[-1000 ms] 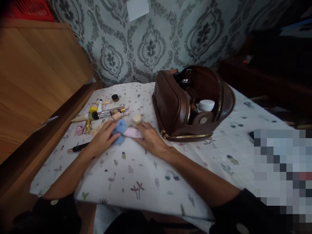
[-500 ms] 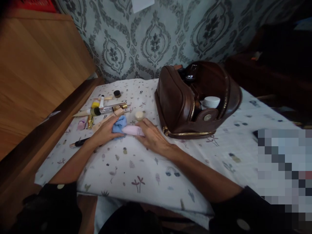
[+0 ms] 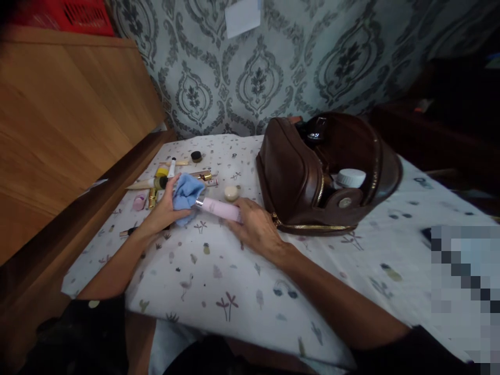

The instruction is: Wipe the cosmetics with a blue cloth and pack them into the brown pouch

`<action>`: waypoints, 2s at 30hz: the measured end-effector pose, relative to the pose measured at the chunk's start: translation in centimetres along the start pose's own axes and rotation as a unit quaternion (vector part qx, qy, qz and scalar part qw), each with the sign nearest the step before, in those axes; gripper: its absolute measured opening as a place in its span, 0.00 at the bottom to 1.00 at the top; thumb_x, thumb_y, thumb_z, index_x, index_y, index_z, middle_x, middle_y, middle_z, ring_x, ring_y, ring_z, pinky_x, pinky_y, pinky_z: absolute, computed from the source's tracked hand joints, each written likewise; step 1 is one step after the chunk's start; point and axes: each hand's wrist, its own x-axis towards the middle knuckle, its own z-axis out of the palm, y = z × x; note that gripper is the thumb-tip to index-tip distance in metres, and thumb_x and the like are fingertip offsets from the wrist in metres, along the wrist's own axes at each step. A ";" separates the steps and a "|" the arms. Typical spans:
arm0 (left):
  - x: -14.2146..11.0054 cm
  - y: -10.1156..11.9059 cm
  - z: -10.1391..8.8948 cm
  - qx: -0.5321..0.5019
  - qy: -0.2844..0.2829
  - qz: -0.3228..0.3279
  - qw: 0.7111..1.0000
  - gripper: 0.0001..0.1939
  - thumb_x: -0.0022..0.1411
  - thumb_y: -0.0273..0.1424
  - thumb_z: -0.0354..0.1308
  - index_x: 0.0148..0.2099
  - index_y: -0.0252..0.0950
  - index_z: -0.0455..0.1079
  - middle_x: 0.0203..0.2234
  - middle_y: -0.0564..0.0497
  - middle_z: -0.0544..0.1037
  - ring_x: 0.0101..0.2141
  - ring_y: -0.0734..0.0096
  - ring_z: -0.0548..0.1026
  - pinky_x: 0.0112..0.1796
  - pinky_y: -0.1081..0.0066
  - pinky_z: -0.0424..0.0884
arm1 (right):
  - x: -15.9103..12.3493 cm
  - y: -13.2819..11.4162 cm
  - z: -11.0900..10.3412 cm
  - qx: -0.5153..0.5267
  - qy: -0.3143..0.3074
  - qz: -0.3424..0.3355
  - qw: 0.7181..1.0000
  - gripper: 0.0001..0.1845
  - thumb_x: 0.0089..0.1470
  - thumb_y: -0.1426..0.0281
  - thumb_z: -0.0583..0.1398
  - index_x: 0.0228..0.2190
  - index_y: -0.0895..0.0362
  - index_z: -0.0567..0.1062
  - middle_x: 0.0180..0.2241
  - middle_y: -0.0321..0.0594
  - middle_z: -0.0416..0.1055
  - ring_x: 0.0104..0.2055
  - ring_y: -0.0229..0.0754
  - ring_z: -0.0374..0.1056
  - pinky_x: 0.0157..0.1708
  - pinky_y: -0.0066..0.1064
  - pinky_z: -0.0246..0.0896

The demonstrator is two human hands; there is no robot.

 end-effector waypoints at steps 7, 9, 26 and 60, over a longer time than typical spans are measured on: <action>-0.8 1.3 1.6 0.054 -0.009 0.028 0.998 0.45 0.54 0.33 0.66 0.69 0.40 0.49 0.61 0.42 0.68 0.58 0.49 0.69 0.57 0.53 0.66 | -0.1 -0.4 -0.2 0.043 -0.004 0.004 0.999 0.15 0.55 0.62 0.61 0.43 0.55 0.73 0.37 0.43 0.76 0.33 0.46 0.72 0.30 0.34 0.65; -1.1 1.9 1.9 0.078 -0.011 0.065 0.995 0.45 0.55 0.35 0.67 0.69 0.41 0.49 0.64 0.42 0.63 0.62 0.48 0.64 0.61 0.53 0.62 | 0.0 -0.3 -0.1 0.042 -0.015 0.011 0.999 0.16 0.54 0.63 0.62 0.44 0.56 0.74 0.38 0.44 0.77 0.34 0.47 0.73 0.32 0.36 0.66; -1.8 2.8 2.3 0.006 -0.002 0.108 0.994 0.20 0.69 0.46 0.51 0.52 0.36 0.65 0.40 0.47 0.77 0.41 0.60 0.74 0.46 0.64 0.70 | -0.2 -1.2 -1.2 0.231 -0.088 0.020 0.969 0.18 0.57 0.56 0.59 0.40 0.57 0.77 0.35 0.41 0.78 0.35 0.47 0.74 0.33 0.35 0.69; -1.1 1.4 3.1 -0.318 -0.005 -0.019 0.948 0.25 0.52 0.46 0.70 0.44 0.32 0.74 0.28 0.51 0.79 0.26 0.72 0.75 0.27 0.75 0.72 | 0.3 -1.9 -1.6 0.461 -0.136 0.160 0.862 0.24 0.50 0.48 0.64 0.35 0.57 0.75 0.23 0.31 0.61 0.23 0.33 0.53 0.23 0.28 0.45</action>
